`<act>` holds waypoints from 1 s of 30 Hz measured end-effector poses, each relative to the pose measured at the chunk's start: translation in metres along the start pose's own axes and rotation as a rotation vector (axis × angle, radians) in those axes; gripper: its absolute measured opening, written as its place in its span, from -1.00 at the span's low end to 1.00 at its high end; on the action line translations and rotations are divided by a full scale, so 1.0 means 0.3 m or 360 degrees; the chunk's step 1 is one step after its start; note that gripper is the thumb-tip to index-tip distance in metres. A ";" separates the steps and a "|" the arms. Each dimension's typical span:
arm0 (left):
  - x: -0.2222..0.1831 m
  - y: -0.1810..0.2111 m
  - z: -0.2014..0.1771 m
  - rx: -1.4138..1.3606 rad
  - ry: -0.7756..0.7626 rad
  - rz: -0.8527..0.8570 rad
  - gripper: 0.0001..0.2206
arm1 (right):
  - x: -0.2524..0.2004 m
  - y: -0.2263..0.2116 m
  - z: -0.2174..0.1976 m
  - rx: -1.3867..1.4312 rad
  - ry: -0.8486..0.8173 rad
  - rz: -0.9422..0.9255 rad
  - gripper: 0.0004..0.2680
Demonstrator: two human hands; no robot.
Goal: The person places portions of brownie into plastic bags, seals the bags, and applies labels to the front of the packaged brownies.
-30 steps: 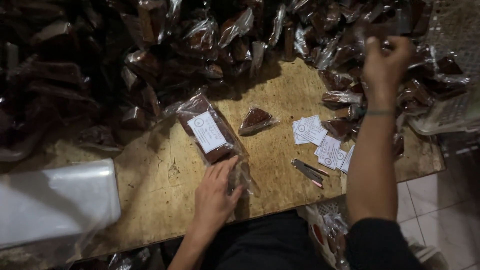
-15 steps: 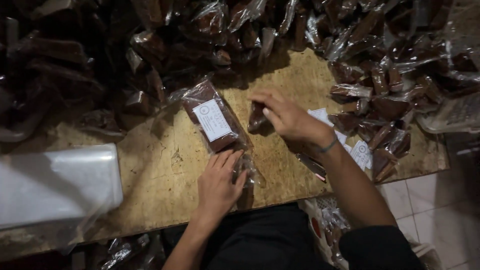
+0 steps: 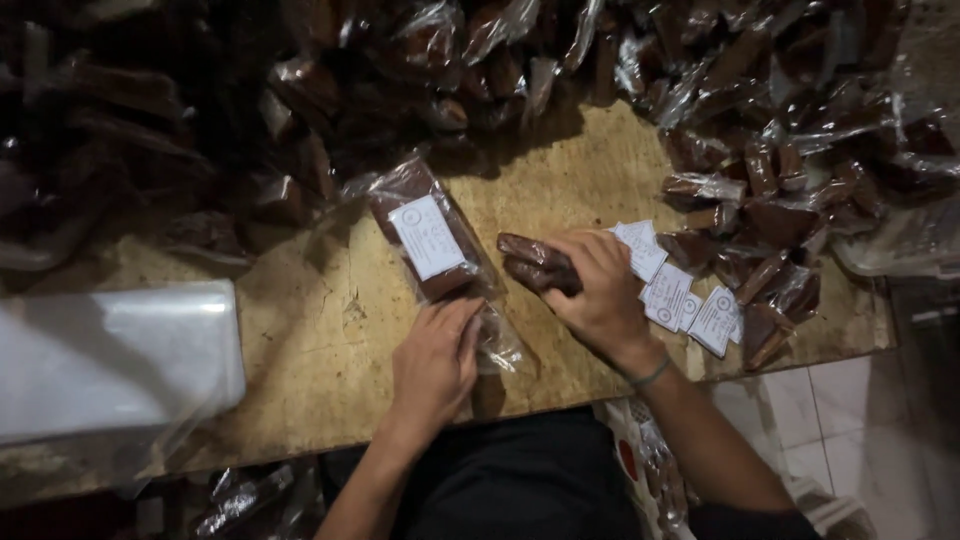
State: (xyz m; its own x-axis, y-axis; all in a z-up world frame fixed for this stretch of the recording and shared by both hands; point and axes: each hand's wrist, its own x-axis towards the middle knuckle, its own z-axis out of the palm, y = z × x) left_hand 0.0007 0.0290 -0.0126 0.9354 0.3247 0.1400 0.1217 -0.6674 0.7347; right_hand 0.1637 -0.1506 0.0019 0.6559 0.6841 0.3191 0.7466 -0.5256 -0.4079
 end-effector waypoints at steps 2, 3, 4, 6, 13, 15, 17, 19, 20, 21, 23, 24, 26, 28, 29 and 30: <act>0.025 0.005 -0.017 -0.0023 0.0015 0.0015 -0.76 | 0.002 0.007 0.001 -0.0122 0.0362 -0.0235 -0.63; 0.034 0.004 -0.026 -0.0103 0.0018 0.0051 -0.75 | 0.010 -0.018 -0.013 -0.0344 0.0753 -0.0465 -0.72; 0.026 0.007 -0.030 -0.0187 0.0012 0.0075 -0.73 | 0.001 -0.047 -0.030 -0.0564 0.1127 -0.0689 -0.80; 0.029 -0.012 -0.004 -0.0158 0.0012 0.0134 -0.72 | -0.057 -0.031 -0.031 -0.0566 0.1170 -0.0686 -0.81; 0.059 -0.004 0.009 -0.0250 0.0078 0.0250 -0.72 | -0.111 -0.013 -0.012 -0.0317 0.1131 -0.0598 -0.83; 0.052 -0.003 0.002 -0.0358 0.0036 0.0187 -0.70 | -0.111 -0.090 -0.053 0.0097 0.0885 -0.0374 -0.71; 0.045 0.023 -0.010 -0.0476 -0.0003 0.0110 -0.69 | -0.156 -0.133 -0.056 0.0498 0.0605 -0.0149 -0.59; 0.047 0.073 -0.025 -0.0693 0.0013 0.0073 -0.69 | -0.242 -0.138 -0.026 0.0765 0.0322 0.0017 -0.50; 0.039 0.075 -0.005 -0.0697 0.0023 0.0055 -0.69 | -0.231 -0.179 -0.047 0.0770 0.0302 0.0013 -0.50; 0.031 0.079 0.014 -0.0741 -0.0058 -0.0144 -0.64 | -0.221 -0.221 -0.069 0.0687 0.0164 0.0118 -0.56; 0.026 0.095 0.028 -0.0786 -0.0135 -0.0347 -0.60 | -0.215 -0.268 -0.097 0.0606 0.0020 0.0217 -0.62; 0.029 0.102 0.020 -0.0787 -0.0158 -0.0370 -0.57 | -0.217 -0.274 -0.096 0.0758 0.0030 0.0384 -0.59; 0.032 0.112 0.010 -0.0784 -0.0174 -0.0392 -0.55 | -0.215 -0.277 -0.100 0.0914 0.0039 0.0543 -0.55; 0.027 0.119 0.018 -0.0821 -0.0107 -0.0366 -0.59 | -0.216 -0.268 -0.109 0.0682 -0.0205 0.0658 -0.57; 0.023 0.125 0.023 -0.0824 -0.0105 -0.0368 -0.59 | -0.209 -0.281 -0.089 0.0679 -0.0208 0.0657 -0.57; 0.027 0.131 0.030 -0.0794 -0.0093 -0.0362 -0.58 | -0.200 -0.291 -0.068 0.0430 0.0012 0.0691 -0.56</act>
State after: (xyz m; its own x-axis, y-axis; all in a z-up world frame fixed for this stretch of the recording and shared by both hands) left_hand 0.0160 -0.0007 0.0113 0.9225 0.3765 -0.0853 0.1638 -0.1816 0.9696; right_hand 0.0614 -0.1560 0.0358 0.9006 0.4277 0.0768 0.3505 -0.6103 -0.7104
